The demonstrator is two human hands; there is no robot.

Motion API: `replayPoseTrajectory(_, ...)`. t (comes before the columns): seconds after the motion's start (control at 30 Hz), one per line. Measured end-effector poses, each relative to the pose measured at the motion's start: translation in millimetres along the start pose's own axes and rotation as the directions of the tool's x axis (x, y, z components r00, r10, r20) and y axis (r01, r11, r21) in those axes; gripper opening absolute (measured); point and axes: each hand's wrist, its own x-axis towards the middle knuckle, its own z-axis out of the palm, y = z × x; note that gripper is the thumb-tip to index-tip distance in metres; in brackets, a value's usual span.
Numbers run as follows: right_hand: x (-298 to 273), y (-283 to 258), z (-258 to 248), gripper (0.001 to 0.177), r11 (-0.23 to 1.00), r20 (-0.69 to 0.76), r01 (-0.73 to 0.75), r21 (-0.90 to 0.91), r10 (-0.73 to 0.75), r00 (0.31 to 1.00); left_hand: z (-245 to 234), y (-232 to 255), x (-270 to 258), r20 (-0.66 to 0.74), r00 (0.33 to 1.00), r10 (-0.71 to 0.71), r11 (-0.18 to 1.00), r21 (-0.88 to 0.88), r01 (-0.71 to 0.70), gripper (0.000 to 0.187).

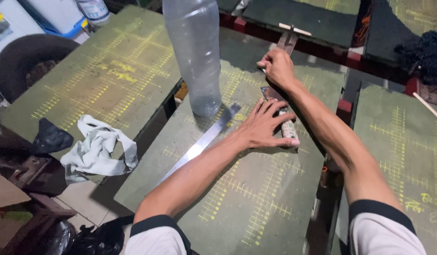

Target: The person repeatedly wipes a green grid-marked workbench surface with a white cloth and scrapes it with a metal scraper. They alternate between wiping and scraping motions across the same area, occasionally adjusting the cloth. The workbench contains a plastic bottle, ruler, and other tools.

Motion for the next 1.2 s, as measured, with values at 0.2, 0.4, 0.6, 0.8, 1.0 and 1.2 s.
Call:
replayPoseTrajectory(0.2, -34, -7, -26, 0.013, 0.986, 0.152, 0.153, -0.065, -0.142, 0.978, 25, -9, 3, -0.09, 0.996, -0.022, 0.99, 0.138, 0.034, 0.082)
replayPoseTrajectory(0.4, -10, -3, 0, 0.028, 0.946, -0.034, 0.178, -0.272, -0.194, 0.98, 5, 3, 2, 0.031, 0.999, -0.034, 0.998, 0.044, 0.033, 0.089)
replayPoseTrajectory(0.6, -4, 11, -14, 0.011, 0.998, -0.024, 0.055, -0.002, -0.055, 0.998, -1, 2, 1, 0.013, 0.999, -0.033, 0.999, 0.019, 0.033, 0.082)
replayPoseTrajectory(0.8, -26, 0, -19, 0.016, 0.995, 0.089, 0.096, -0.026, -0.094, 0.992, 4, 4, 1, -0.009, 0.999, -0.033, 0.998, 0.044, 0.033, 0.084)
replayPoseTrajectory(1.0, 2, 2, -13, 0.023, 0.955, -0.038, 0.169, -0.244, -0.183, 0.982, 5, -3, 1, -0.024, 1.0, -0.004, 1.0, 0.014, 0.005, 0.083)
replayPoseTrajectory(1.2, -5, -10, -54, 0.011, 0.973, -0.127, 0.219, 0.079, -0.208, 0.97, 3, -3, 3, 0.033, 0.999, -0.041, 0.999, 0.015, 0.041, 0.085)
